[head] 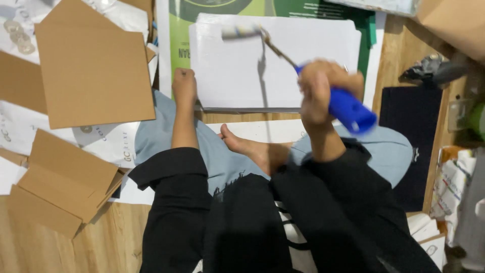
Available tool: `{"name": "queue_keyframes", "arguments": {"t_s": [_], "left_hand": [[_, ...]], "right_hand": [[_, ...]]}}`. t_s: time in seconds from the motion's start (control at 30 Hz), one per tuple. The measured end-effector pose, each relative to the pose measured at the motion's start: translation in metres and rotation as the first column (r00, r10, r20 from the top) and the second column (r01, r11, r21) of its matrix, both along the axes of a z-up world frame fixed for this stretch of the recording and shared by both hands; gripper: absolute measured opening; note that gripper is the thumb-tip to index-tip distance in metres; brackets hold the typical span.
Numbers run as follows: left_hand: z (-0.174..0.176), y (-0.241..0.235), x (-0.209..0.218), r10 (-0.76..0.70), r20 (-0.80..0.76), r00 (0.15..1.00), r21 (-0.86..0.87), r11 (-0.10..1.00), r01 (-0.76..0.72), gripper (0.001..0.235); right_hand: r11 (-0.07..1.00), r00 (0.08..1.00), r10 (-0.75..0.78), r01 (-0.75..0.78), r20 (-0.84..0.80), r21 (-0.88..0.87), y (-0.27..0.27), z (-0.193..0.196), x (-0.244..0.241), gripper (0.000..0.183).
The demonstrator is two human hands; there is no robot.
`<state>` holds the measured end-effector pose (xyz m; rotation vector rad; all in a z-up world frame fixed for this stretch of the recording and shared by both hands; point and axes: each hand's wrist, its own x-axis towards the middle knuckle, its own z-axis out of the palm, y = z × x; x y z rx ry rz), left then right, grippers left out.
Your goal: The person sits on the floor and uses a small roller to apply a white substance to a rectangular white board. They repeatedly roll the substance across the surface, occasionally lifting the board to check the coverage.
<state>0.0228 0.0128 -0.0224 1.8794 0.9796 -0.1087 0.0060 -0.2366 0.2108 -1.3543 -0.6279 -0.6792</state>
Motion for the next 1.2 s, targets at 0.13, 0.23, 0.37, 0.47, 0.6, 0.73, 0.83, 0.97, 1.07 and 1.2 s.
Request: {"name": "queue_keyframes", "arguments": {"t_s": [0.13,0.23,0.37,0.47,0.6,0.73,0.83,0.97,1.07,1.2], "left_hand": [[0.07,-0.01,-0.007,-0.039,-0.049,0.998,-0.172,0.985,0.03,0.02],[0.083,-0.006,-0.008,-0.016,-0.054,0.998,-0.27,0.963,0.001,0.025],[0.037,0.009,-0.009,-0.238,-0.035,0.971,-0.12,0.965,0.233,0.019],[0.082,-0.002,-0.013,-0.19,-0.158,0.969,-0.126,0.977,0.172,0.024],[0.064,-0.004,-0.015,-0.226,-0.146,0.963,-0.019,0.974,0.225,0.014],[0.045,-0.003,-0.015,-0.253,-0.141,0.957,0.112,0.957,0.269,0.021],[0.043,-0.006,-0.019,-0.234,-0.121,0.965,0.138,0.958,0.25,0.022],[0.01,0.001,-0.018,-0.224,-0.057,0.973,0.185,0.955,0.231,0.026],[-0.011,0.001,-0.015,-0.226,0.029,0.974,0.289,0.935,0.208,0.03],[0.007,-0.002,-0.022,-0.19,0.013,0.982,0.215,0.959,0.183,0.024]], "right_hand": [[0.998,0.999,-0.003,0.005,0.042,-0.062,-0.005,-0.026,-0.002,0.013],[0.994,0.996,0.018,-0.028,0.088,0.103,-0.016,-0.009,0.012,0.021],[0.999,0.995,0.04,-0.039,0.088,-0.015,-0.028,0.03,-0.034,0.016],[0.995,0.972,0.047,-0.067,-0.23,-0.078,-0.031,0.031,-0.058,0.029],[0.998,0.992,-0.03,0.022,-0.125,-0.067,-0.045,0.028,-0.056,0.011],[0.971,0.983,-0.003,-0.041,-0.182,-0.237,-0.041,0.054,-0.067,0.034],[0.987,0.98,0.049,-0.076,-0.191,-0.14,-0.069,0.047,-0.078,0.035],[0.998,0.99,-0.038,0.031,-0.137,-0.057,-0.095,0.031,-0.065,0.033],[0.971,0.968,-0.233,0.225,0.092,0.084,-0.109,0.009,-0.05,0.028],[0.861,0.924,-0.322,0.377,-0.208,0.342,-0.141,0.006,-0.052,0.018]]}}
